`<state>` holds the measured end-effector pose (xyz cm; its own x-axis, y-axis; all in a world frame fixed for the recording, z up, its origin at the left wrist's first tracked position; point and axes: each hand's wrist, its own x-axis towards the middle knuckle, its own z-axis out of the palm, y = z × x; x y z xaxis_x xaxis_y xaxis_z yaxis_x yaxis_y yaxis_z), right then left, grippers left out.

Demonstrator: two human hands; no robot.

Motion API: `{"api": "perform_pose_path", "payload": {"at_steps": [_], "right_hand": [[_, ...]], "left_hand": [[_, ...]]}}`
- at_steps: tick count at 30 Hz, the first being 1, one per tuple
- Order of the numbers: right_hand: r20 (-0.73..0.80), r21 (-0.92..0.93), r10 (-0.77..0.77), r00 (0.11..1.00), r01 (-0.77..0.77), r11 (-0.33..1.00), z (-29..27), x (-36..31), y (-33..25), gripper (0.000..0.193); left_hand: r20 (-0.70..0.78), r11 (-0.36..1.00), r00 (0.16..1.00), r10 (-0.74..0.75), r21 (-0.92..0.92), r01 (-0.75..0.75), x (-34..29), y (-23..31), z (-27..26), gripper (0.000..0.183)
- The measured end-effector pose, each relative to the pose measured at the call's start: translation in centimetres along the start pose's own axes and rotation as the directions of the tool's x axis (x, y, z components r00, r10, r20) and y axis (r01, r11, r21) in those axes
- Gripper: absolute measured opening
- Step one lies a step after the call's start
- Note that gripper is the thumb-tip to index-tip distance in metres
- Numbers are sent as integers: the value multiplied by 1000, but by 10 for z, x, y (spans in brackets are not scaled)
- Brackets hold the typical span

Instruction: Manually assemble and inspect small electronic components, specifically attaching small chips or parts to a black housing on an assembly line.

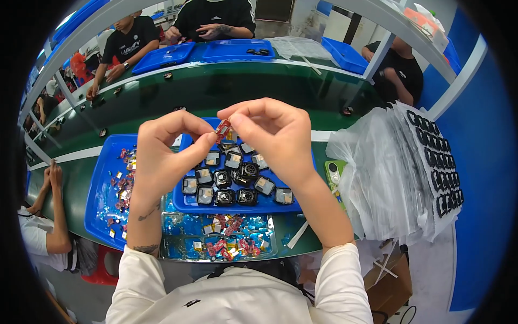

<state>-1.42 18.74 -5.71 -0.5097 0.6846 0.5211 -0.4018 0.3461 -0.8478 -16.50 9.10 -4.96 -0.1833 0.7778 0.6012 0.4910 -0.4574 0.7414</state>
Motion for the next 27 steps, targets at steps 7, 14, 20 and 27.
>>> {"api": "perform_pose_path", "payload": {"at_steps": [7,14,20,27], "right_hand": [[49,-5,-24,999,25,1000,-9,3,14,11],[-12,-199,-165,986,159,967,-7,6,14,9],[270,-527,-500,823,560,639,-4,7,9,13],[163,-160,-164,973,189,969,-8,2,7,7]], "left_hand": [[-6,999,999,43,-3,-43,1,-2,3,6],[-59,996,996,-71,-48,68,2,-6,2,7],[-70,982,996,-58,-186,44,6,-8,4,11],[26,994,994,102,37,-103,6,-10,-2,15]]}}
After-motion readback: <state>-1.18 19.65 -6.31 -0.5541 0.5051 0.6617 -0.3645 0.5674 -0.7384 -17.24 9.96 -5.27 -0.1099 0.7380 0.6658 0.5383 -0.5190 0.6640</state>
